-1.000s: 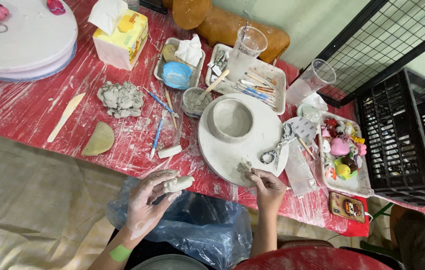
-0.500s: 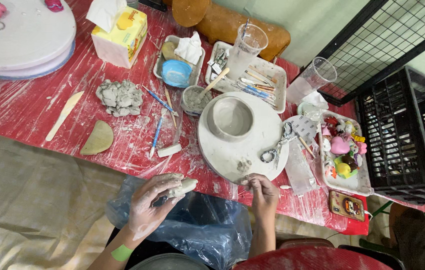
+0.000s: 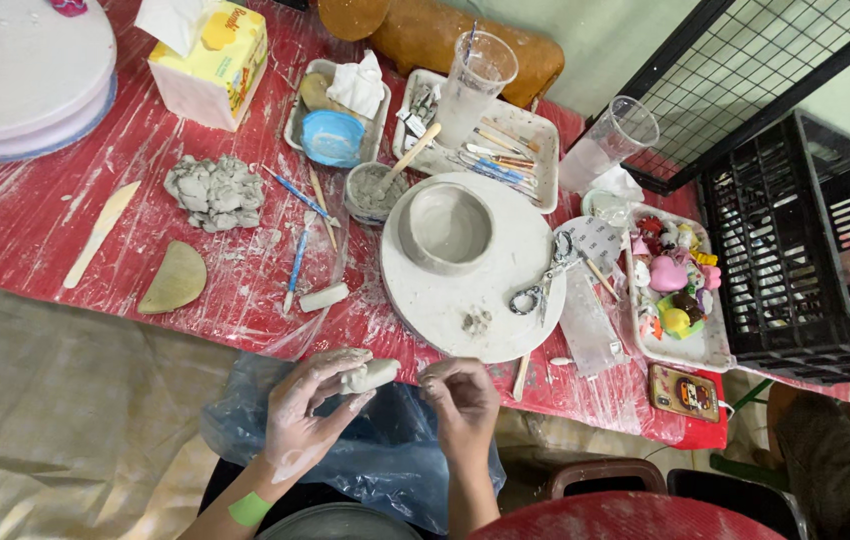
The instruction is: The person hand-shapes a small piece of clay at a work table, pinching and smoothing it between both fingers and occasionally reaching toward the slip bowl and clay lumps on the table. The person works the clay piece over the red-splattered table surface throughout the clip.
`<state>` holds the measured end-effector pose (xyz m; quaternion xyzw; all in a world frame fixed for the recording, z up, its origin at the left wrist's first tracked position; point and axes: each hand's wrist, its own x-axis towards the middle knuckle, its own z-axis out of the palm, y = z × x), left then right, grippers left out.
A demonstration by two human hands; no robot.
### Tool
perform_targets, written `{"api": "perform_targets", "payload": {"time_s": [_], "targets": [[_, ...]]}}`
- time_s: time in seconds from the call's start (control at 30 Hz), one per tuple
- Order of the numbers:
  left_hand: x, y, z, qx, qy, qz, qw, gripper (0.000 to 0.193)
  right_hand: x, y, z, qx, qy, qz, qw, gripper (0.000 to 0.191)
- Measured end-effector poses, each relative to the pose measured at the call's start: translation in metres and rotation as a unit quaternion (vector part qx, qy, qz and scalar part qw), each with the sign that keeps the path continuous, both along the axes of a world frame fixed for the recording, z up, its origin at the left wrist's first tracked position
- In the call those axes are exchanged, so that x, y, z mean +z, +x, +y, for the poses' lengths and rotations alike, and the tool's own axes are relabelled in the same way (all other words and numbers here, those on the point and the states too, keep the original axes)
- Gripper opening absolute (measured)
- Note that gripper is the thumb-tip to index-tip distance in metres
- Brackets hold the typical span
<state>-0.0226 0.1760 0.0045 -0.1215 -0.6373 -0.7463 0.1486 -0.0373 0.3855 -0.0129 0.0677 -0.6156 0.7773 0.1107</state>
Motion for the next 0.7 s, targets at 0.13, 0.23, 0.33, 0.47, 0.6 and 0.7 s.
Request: {"api": "perform_targets", "payload": {"time_s": [0.13, 0.23, 0.33, 0.47, 0.6, 0.7], "targets": [[0.003, 0.0, 0.003, -0.015, -0.01, -0.002, 1.0, 0.048, 0.007, 0.003, -0.017, -0.034, 0.046, 0.086, 0.995, 0.015], [0.003, -0.001, 0.004, -0.015, -0.014, -0.001, 1.0, 0.048, 0.007, 0.003, -0.019, -0.01, 0.035, 0.097, 0.995, 0.014], [0.003, -0.002, 0.005, -0.013, -0.015, 0.005, 1.0, 0.048, -0.001, 0.004, -0.016, 0.009, -0.09, -0.043, 0.995, 0.01], [0.0, -0.003, 0.007, -0.008, -0.027, -0.003, 1.0, 0.048, -0.016, 0.004, -0.011, -0.006, -0.113, -0.089, 0.99, 0.012], [-0.003, -0.001, 0.008, -0.004, -0.032, -0.008, 0.999, 0.047, -0.02, 0.007, -0.005, -0.005, -0.104, -0.116, 0.988, 0.022], [-0.004, -0.001, 0.008, 0.005, -0.02, -0.004, 1.0, 0.047, -0.015, 0.006, 0.003, 0.017, -0.117, -0.12, 0.986, 0.02]]}}
